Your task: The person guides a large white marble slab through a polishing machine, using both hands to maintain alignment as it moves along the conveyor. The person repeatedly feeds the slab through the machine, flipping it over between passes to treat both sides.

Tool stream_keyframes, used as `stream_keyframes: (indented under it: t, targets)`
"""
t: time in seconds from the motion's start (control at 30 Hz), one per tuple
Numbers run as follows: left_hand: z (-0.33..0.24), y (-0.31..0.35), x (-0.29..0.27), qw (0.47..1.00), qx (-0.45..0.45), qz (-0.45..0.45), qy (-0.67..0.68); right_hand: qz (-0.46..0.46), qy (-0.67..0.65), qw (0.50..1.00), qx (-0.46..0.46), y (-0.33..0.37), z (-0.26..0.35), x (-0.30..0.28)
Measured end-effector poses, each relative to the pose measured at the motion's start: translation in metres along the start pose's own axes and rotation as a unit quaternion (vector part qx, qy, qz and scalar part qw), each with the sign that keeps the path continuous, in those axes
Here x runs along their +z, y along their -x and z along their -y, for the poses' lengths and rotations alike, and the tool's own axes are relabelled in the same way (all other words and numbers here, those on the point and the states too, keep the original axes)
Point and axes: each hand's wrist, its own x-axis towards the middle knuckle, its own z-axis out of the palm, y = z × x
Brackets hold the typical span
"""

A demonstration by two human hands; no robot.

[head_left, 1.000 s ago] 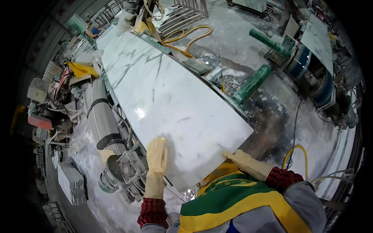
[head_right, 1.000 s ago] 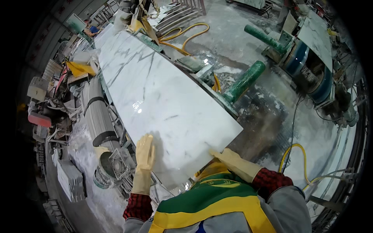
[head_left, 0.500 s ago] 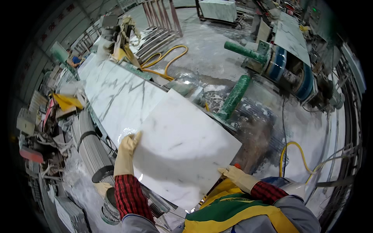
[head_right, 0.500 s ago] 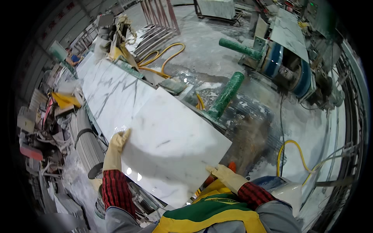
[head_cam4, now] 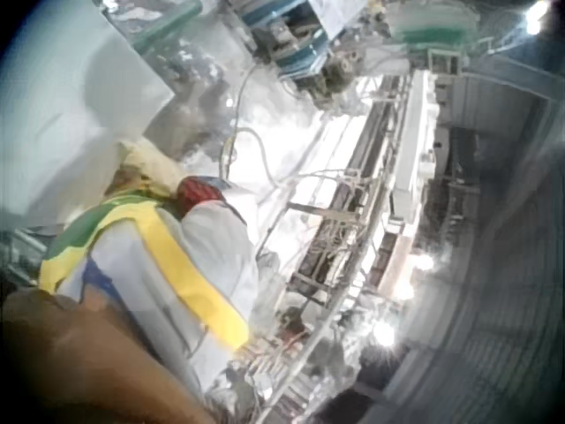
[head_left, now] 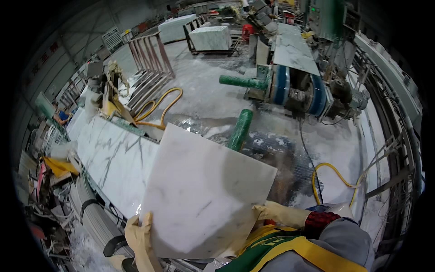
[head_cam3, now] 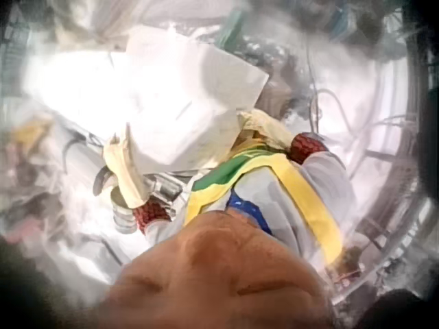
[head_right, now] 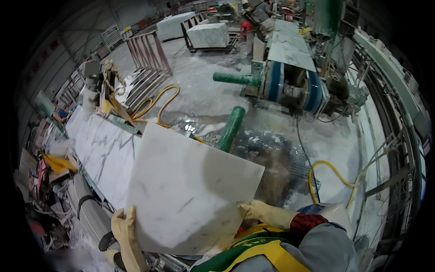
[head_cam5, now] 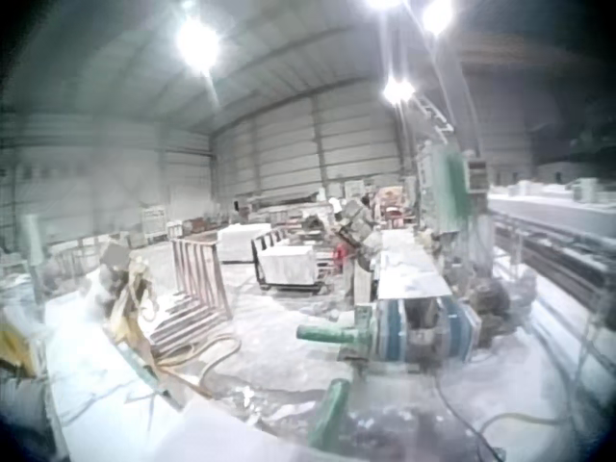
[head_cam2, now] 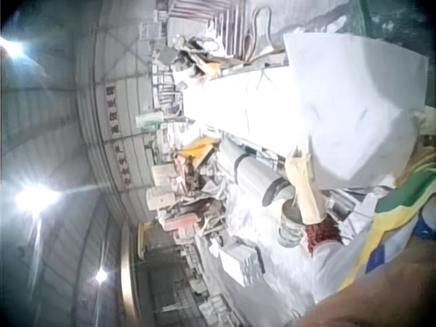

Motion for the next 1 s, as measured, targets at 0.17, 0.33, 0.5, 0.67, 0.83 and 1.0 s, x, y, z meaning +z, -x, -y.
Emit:
stream_keyframes:
  t: [0.17,0.33,0.5,0.67,0.83,1.0]
  targets:
    - [-0.021,0.022,0.051,0.997,0.045,-0.054,-0.023,-0.145,-0.057,0.988,0.015,0.022,0.100,-0.043]
    - [-0.033,0.013,0.167,0.990,0.054,-0.003,0.132,-0.282,-0.030,0.956,-0.070,0.033,0.161,-0.146]
    - [-0.132,0.024,0.298,0.973,-0.017,0.081,0.217,-0.362,-0.094,0.919,-0.129,0.054,0.229,-0.255]
    - [-0.180,0.023,0.413,0.932,-0.076,0.176,0.307,-0.393,-0.111,0.904,-0.130,0.035,0.237,-0.362]
    - [-0.214,0.018,0.512,0.950,-0.102,0.226,0.190,-0.470,-0.128,0.872,-0.039,0.030,0.209,-0.456]
    - [-0.258,0.014,0.561,0.932,-0.131,0.312,0.133,-0.501,-0.041,0.863,-0.056,0.007,0.132,-0.538]
